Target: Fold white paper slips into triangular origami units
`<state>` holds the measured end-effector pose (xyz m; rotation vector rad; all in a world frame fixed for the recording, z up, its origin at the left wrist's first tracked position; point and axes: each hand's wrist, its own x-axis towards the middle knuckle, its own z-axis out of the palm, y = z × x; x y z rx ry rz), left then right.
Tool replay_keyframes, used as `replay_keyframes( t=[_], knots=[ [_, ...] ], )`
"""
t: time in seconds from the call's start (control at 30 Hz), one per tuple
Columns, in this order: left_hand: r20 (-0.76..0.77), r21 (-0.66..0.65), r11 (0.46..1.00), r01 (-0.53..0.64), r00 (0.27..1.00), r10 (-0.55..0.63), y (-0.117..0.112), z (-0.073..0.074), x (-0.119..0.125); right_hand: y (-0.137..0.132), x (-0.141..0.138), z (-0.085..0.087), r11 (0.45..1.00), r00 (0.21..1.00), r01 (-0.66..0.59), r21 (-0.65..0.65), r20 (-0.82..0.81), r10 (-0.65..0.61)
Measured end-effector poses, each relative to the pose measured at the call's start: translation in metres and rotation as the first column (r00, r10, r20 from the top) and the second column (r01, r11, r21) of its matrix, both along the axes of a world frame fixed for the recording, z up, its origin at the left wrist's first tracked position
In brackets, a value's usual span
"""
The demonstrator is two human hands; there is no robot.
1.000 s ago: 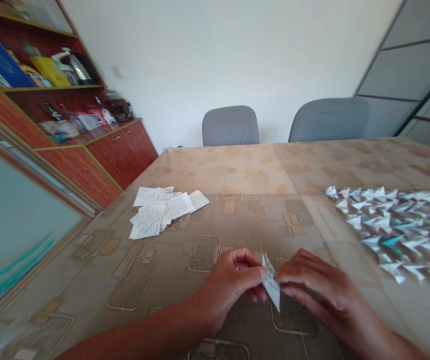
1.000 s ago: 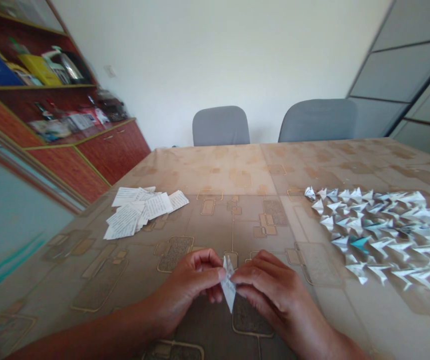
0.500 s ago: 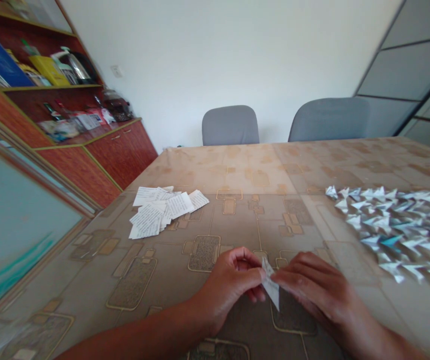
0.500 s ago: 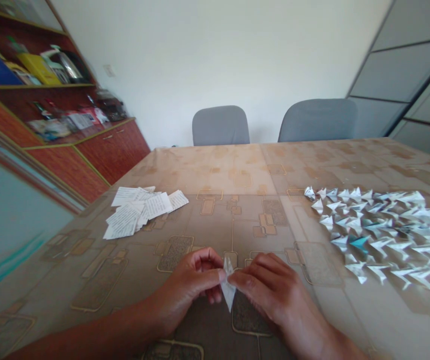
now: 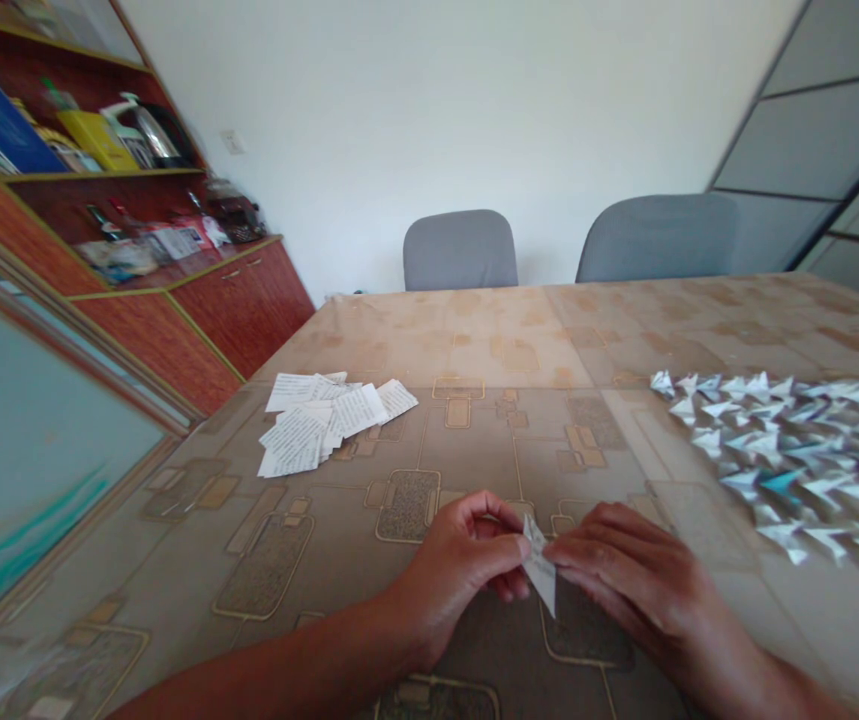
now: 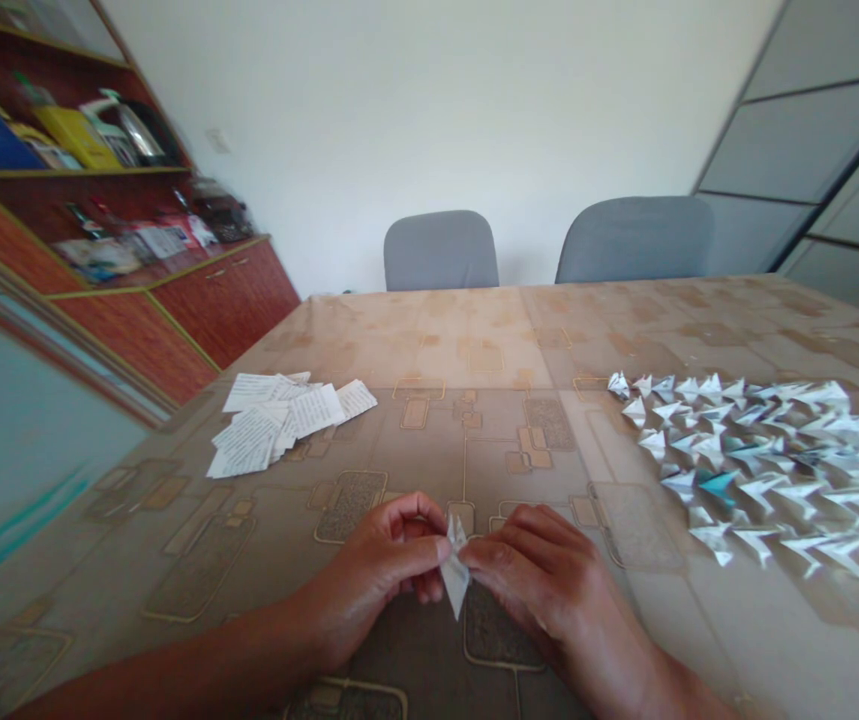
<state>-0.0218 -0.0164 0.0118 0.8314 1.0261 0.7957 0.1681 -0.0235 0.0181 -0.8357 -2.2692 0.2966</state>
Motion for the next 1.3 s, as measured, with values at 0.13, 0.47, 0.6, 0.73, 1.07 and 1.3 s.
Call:
replay_keyframes(
  t=[0.13, 0.47, 0.6, 0.73, 1.07, 1.3],
  knots=[
    [-0.024, 0.015, 1.0, 0.002, 1.0, -0.001, -0.001, 0.0, 0.0, -0.001, 0.001, -0.002, 1.0, 1.0, 0.0, -0.005, 0.014, 0.0],
    [-0.018, 0.046, 0.999, 0.008, 1.0, -0.007, -0.001, 0.002, 0.0, -0.005, -0.002, -0.007, 0.997, 1.0, -0.006, -0.078, 0.007, 0.006],
    [0.005, 0.143, 0.989, 0.041, 0.999, -0.043, -0.003, 0.001, -0.002, -0.006, -0.002, -0.008, 0.991, 0.993, 0.034, -0.129, -0.109, -0.048],
    [0.019, 0.271, 0.959, 0.08, 0.996, -0.089, -0.008, 0.001, -0.004, -0.006, 0.0, -0.003, 0.984, 0.98, 0.075, -0.163, -0.169, -0.102],
    [-0.302, 0.542, 0.832, 0.118, 0.951, 0.063, -0.012, 0.007, -0.007, -0.009, 0.002, -0.006, 0.954, 0.966, 0.034, -0.297, -0.236, -0.108],
    [-0.33, 0.573, 0.81, 0.124, 0.94, 0.09, -0.01, 0.006, -0.007, -0.007, 0.0, -0.005, 0.93, 0.958, 0.018, -0.368, -0.259, -0.121]
  ],
)
